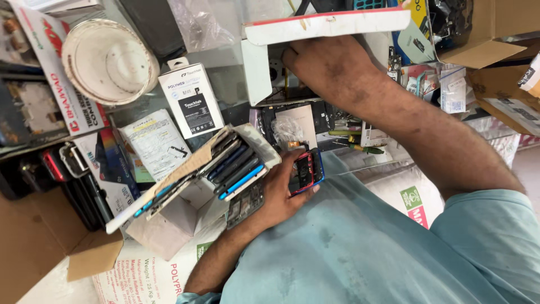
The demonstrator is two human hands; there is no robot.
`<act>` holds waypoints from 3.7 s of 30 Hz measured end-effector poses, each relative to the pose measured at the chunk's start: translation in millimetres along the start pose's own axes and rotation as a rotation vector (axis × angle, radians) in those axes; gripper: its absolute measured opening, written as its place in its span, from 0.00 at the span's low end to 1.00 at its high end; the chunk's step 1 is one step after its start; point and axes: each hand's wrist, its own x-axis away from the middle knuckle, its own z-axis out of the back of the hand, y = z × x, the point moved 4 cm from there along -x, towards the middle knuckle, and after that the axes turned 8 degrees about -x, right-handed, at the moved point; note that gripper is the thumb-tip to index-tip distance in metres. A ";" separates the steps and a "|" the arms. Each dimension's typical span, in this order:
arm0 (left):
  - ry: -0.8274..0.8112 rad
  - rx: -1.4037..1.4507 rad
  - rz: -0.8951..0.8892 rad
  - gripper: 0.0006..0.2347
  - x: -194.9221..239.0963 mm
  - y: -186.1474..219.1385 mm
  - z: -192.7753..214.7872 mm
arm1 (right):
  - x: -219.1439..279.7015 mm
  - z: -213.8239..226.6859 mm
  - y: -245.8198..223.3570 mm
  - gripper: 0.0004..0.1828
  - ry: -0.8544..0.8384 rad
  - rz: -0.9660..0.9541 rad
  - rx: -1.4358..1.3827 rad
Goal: The person handles a disassembled smartphone frame and a new battery, peeling the protective film from the battery. They then search through boxes of electronic parts, picking up and inspecting various components before placing the battery into a cardboard box.
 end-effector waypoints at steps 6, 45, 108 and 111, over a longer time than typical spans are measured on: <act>0.020 -0.141 -0.039 0.32 -13.5 3.8 8.3 | 30.4 53.9 4.8 0.11 0.142 -0.038 -0.123; 0.372 0.787 -0.141 0.19 -34.2 26.6 -36.7 | 257.7 -45.6 -46.3 0.13 1.034 -0.669 -1.681; -0.151 0.417 -0.236 0.30 13.5 32.3 -2.9 | 9.2 20.2 14.6 0.15 -0.148 -0.040 -0.149; -0.136 0.295 -0.227 0.22 4.6 26.0 3.0 | -3.4 14.6 13.9 0.14 -0.101 -0.025 -0.238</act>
